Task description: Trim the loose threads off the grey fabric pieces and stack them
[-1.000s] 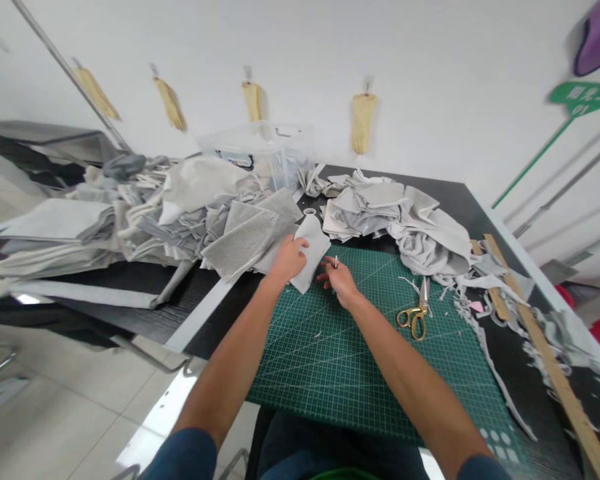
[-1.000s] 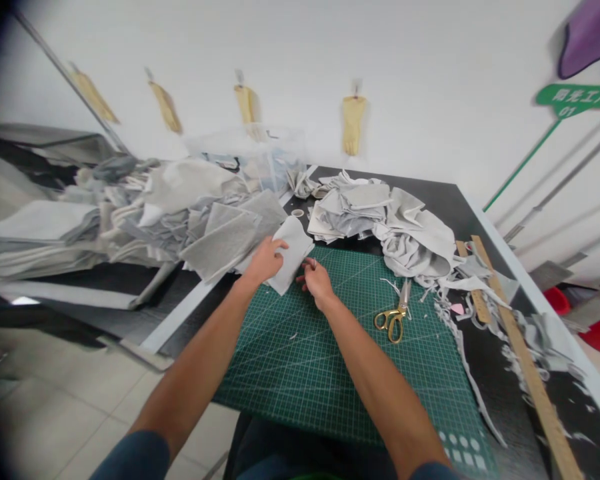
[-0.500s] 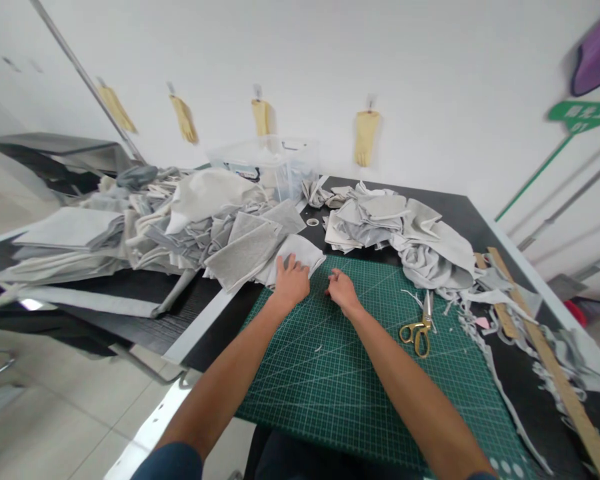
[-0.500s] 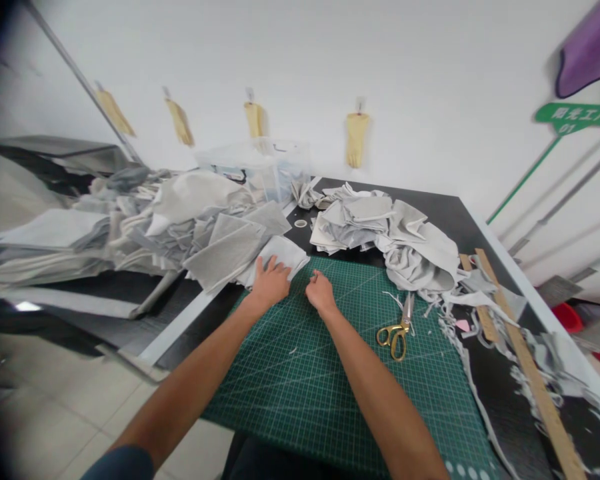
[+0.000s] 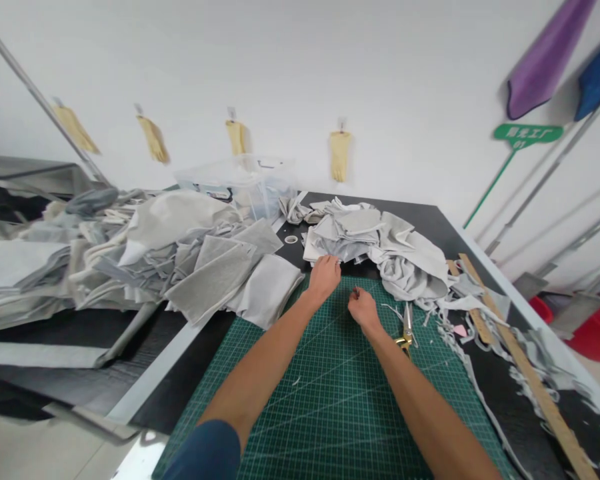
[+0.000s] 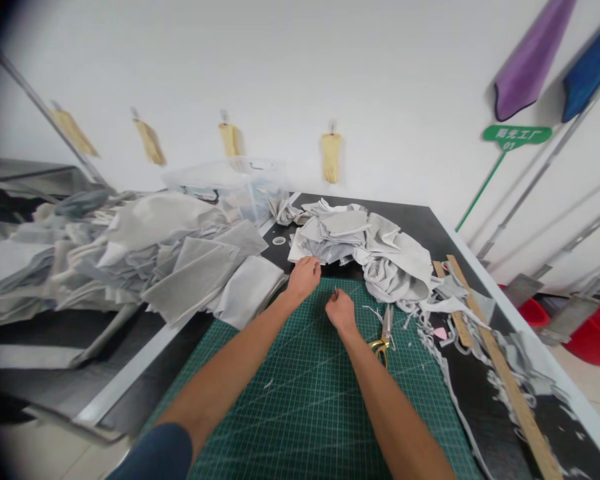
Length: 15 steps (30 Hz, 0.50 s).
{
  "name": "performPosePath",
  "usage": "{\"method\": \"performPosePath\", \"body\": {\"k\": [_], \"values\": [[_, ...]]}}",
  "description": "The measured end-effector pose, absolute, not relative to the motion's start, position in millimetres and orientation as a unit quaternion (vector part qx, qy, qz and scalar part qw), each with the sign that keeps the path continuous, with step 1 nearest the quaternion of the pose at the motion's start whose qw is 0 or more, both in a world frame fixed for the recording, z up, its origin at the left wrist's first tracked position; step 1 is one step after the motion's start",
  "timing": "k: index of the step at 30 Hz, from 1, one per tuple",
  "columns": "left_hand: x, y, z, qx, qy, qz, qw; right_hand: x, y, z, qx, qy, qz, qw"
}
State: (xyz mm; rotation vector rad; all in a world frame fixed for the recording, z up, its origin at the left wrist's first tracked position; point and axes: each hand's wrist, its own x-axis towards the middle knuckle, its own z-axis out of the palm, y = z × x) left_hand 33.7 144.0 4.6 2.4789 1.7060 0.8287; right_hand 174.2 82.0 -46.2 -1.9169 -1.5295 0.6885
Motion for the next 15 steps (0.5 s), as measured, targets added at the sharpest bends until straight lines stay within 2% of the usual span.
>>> {"method": "performPosePath", "body": {"k": [7, 15], "values": [[80, 210, 21, 0.803, 0.504, 0.318, -0.016, 189, 108, -52, -0.713, -0.563, 0.265, 0.322], [93, 240, 15, 0.796, 0.558, 0.236, -0.016, 200, 120, -60, -0.678, -0.519, 0.308, 0.420]]}}
